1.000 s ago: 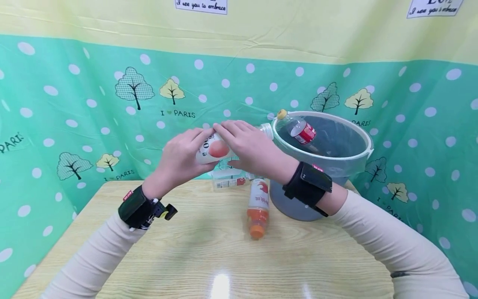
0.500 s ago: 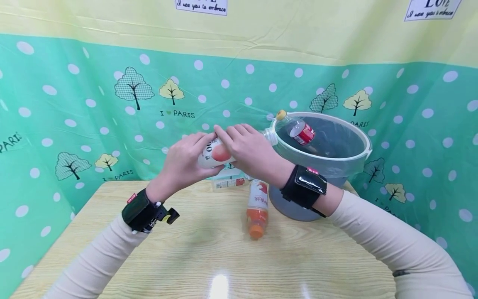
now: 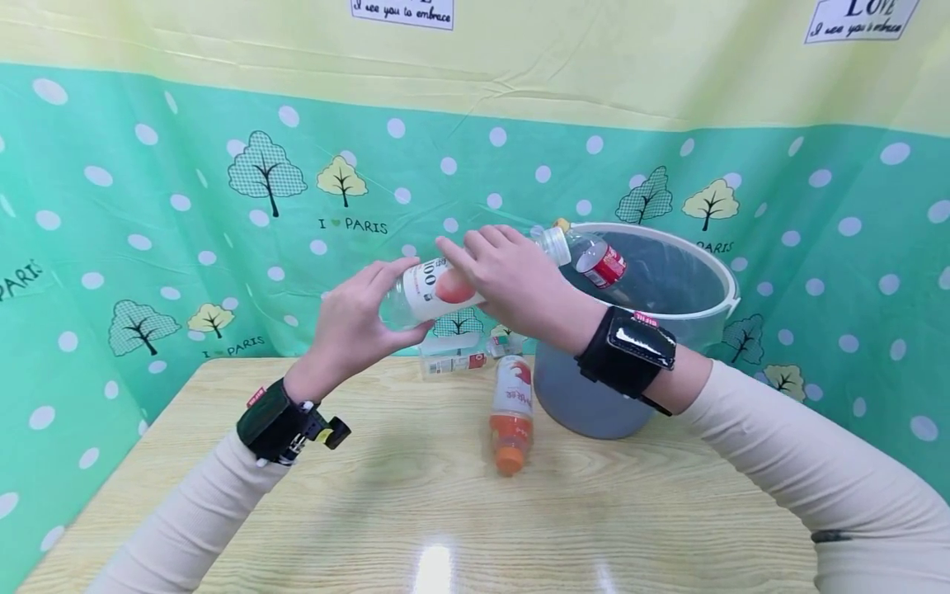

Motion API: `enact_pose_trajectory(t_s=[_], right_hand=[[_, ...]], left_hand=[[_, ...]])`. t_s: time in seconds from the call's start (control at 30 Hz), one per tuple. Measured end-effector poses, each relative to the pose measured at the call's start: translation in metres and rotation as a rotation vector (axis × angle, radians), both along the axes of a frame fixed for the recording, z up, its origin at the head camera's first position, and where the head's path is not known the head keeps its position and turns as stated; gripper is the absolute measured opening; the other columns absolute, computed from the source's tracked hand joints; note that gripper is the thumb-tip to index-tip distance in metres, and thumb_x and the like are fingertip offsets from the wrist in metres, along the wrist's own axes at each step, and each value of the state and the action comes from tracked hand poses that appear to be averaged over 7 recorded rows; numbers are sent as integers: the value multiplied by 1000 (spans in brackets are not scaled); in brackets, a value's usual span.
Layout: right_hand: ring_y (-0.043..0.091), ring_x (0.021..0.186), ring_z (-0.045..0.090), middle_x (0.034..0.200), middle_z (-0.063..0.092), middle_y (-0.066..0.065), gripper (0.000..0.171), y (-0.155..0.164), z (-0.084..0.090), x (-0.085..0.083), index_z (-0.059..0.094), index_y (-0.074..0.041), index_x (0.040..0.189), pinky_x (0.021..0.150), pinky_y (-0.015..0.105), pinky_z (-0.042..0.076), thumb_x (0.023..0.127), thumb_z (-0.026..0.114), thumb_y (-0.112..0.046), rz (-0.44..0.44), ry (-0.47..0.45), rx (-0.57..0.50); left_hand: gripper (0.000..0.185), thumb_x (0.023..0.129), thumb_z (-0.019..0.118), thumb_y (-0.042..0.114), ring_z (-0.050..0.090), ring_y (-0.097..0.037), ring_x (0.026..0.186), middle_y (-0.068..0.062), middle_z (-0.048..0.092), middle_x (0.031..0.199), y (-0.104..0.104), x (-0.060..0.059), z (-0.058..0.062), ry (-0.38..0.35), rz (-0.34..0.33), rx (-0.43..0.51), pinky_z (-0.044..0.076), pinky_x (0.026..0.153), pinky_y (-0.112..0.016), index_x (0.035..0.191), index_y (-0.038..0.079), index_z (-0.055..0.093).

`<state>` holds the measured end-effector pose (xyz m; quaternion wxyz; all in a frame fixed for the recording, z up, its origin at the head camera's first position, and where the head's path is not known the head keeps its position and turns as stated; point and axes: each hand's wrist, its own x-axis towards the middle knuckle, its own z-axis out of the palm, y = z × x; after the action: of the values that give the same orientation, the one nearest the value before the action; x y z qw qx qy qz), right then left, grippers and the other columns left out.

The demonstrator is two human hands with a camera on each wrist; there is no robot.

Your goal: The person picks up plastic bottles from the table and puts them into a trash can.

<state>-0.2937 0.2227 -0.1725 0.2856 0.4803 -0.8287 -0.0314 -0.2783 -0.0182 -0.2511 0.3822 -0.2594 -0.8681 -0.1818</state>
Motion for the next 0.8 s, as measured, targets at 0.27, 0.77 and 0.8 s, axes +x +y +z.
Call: enact_pose_trajectory(t_s=[0.27,0.77,0.8], right_hand=[[39,113,61,115,64,18,82,15,29,-1,53,-8,145,99,52,53,73,92,-11,-30,-25,18],[37,118,52,143,53,18,84,65,98,-21,42,-14,153,88,40,57,82,86,-19,-265,-445,-239],[37,118,52,144,52,17,84,69,99,-24,42,-15,154,86,32,56,82,86,-21,-280,-468,-261]], left_hand=[[75,75,86,38,66,-21,80,-7,70,101,-3,-4,-7,-39,25,48,52,58,-33,138,10,57],[66,83,80,33,46,-12,52,-6,73,103,19,-12,-53,-216,9,-8,32,42,-23,141,11,56],[65,84,79,32,43,-11,50,-5,73,102,21,-12,-57,-234,9,-17,31,42,-22,141,11,55]])
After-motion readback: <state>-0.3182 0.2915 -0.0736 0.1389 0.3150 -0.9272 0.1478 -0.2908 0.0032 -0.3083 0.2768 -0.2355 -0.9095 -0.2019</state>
